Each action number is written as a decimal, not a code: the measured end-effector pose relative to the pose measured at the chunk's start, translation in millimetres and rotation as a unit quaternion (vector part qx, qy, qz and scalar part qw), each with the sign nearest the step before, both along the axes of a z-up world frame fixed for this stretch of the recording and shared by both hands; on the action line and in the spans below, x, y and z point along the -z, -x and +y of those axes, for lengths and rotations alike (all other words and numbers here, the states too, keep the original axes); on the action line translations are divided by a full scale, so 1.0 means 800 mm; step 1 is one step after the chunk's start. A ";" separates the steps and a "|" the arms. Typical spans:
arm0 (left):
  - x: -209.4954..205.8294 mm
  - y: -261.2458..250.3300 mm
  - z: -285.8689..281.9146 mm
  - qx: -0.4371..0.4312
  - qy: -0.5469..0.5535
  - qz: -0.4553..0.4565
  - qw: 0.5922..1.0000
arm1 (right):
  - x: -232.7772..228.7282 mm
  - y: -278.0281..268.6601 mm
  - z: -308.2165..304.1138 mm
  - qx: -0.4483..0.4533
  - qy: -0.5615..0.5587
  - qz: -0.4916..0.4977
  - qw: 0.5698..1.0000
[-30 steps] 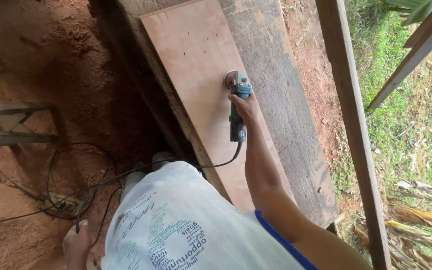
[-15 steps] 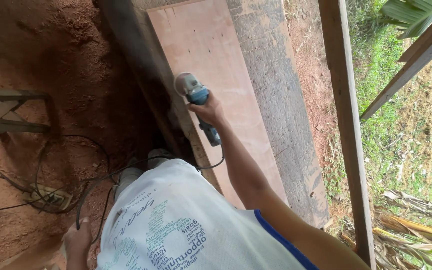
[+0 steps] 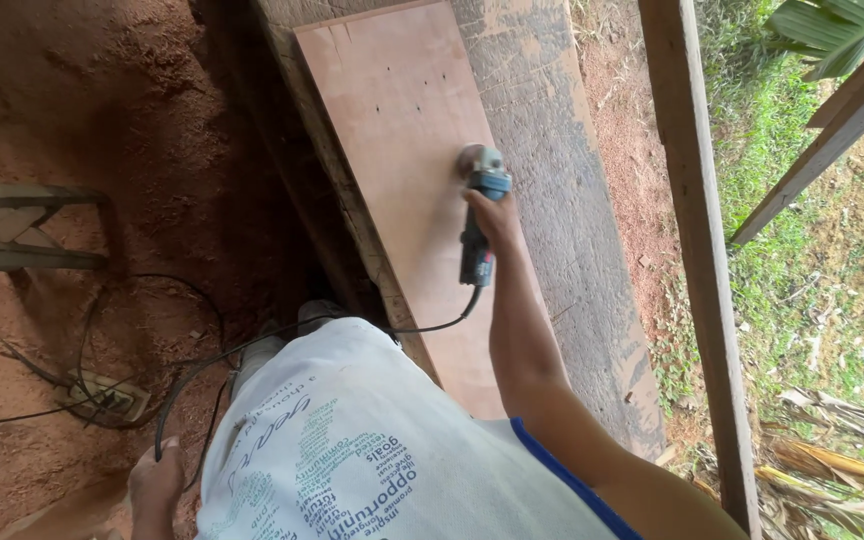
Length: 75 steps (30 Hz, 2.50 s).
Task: The person uses an electric sander to smooth the surface of a long wooden plank resting on a workbench. They move the sander back and forth along the plank's length, occasionally adjusting their position and the plank's orientation to reach different areas.
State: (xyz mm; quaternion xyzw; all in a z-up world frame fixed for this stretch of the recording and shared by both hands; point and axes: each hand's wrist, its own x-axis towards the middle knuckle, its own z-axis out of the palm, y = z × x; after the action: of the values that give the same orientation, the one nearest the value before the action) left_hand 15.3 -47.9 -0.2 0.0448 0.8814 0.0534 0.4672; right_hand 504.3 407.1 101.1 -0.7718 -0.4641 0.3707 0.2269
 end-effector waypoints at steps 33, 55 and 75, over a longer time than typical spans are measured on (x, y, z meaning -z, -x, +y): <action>-0.003 0.084 0.143 0.073 -0.017 -0.012 0.997 | -0.013 0.202 0.057 -0.169 0.023 -0.049 0.984; -0.027 0.088 0.183 0.021 0.031 -0.052 0.998 | 0.003 0.123 0.146 0.001 0.000 0.061 0.998; -0.008 0.098 0.176 0.013 -0.008 -0.053 0.998 | -0.004 0.254 0.149 -0.141 0.049 -0.026 0.988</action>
State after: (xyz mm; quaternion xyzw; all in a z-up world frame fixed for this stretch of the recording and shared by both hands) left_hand -63.3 92.8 6.1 0.0572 0.8545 0.0569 0.5132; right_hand 301.1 526.6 104.1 -0.7184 -0.5552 0.4010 0.1221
